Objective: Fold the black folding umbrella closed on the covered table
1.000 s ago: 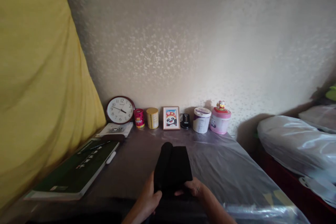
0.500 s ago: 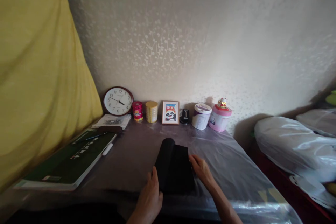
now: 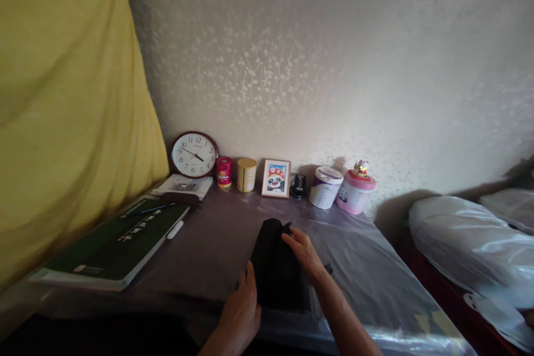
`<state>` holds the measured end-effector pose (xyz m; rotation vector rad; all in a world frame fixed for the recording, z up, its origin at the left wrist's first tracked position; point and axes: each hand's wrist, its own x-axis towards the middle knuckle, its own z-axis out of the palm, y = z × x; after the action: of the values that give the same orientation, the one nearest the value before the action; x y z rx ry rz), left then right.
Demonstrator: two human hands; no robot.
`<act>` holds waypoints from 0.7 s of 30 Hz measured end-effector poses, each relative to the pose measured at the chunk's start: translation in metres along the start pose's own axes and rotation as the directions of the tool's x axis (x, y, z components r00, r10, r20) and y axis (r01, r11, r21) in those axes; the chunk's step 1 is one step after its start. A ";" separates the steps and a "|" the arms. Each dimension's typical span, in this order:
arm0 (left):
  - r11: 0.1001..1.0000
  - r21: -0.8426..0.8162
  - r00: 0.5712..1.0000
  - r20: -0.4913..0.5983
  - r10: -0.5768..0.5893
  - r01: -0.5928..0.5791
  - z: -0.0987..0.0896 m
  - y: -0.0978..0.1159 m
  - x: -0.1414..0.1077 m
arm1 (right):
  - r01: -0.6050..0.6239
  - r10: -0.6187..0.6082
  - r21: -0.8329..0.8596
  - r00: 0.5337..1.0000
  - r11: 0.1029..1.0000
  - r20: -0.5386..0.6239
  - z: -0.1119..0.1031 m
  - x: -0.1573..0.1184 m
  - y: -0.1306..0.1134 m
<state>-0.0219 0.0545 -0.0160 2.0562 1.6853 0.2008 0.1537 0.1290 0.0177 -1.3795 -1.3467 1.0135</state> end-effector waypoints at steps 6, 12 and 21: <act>0.998 0.064 1.000 0.000 0.009 -0.009 -0.012 0.002 0.000 | -0.040 0.038 -0.032 0.997 0.999 -0.064 0.041 0.025 0.006; 0.997 0.067 0.999 -0.020 0.042 -0.041 -0.009 -0.004 0.002 | -0.094 0.100 -0.195 0.995 0.976 0.022 0.063 0.035 0.019; 0.987 0.160 0.998 -0.060 0.019 -0.009 -0.025 -0.013 -0.015 | -0.027 0.060 -0.215 0.987 0.976 0.148 0.068 0.029 0.014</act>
<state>-0.0469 0.0484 0.0031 2.1990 1.7755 0.1389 0.0922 0.1630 -0.0102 -1.5188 -1.5825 1.0464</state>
